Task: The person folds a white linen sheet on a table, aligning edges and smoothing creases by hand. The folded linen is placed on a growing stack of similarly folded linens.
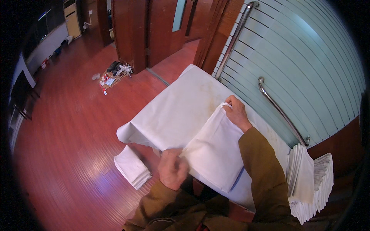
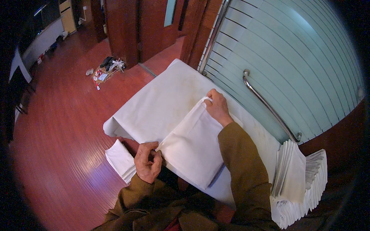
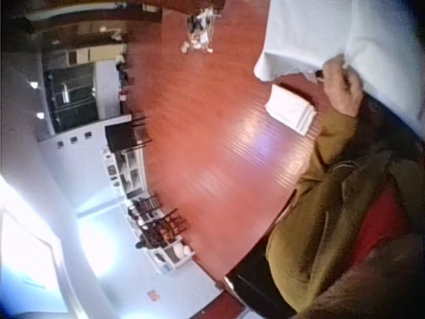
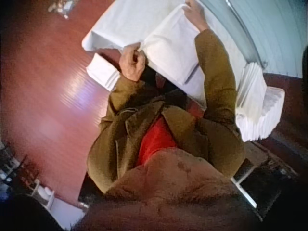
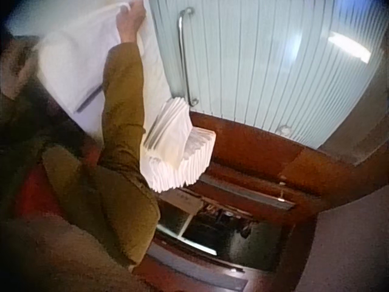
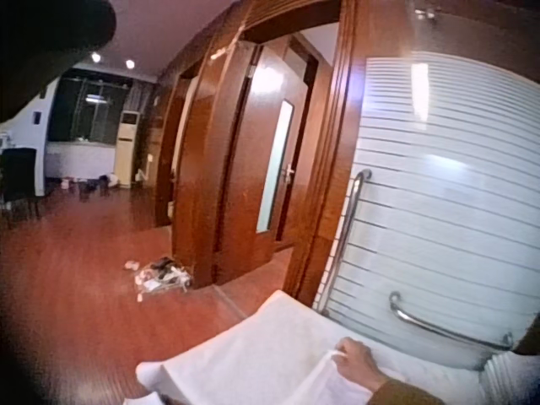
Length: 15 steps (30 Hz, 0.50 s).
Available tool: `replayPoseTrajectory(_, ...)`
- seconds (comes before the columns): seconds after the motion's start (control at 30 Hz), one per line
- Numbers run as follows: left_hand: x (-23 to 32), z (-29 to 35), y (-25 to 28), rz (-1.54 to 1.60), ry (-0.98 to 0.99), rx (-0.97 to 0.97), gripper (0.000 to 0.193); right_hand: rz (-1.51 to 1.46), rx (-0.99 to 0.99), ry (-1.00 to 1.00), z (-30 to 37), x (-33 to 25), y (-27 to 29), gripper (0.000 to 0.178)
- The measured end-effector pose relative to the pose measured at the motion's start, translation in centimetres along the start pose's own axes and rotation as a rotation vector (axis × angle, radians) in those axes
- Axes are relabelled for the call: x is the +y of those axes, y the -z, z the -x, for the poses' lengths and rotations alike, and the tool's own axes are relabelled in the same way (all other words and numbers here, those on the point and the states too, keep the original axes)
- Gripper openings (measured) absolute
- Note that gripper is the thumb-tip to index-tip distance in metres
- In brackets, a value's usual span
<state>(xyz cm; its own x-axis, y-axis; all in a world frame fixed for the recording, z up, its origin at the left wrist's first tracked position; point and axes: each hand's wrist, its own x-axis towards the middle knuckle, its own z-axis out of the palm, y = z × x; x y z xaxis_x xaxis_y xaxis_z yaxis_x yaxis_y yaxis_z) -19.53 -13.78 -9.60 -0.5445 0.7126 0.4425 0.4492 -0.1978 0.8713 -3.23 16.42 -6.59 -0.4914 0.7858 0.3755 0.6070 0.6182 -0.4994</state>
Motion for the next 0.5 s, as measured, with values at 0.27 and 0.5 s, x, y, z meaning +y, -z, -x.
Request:
replayPoseTrajectory(0.27,3.1,-1.0,0.3,-0.236,-0.410,-0.014,0.029,0.108,0.135,0.368,3.0,-4.3,3.4,0.034)
replayPoseTrajectory(0.5,3.1,-1.4,-2.3,-0.420,-0.465,-0.363,0.045,0.106,-0.189,0.457,8.4,-7.4,2.3,0.044)
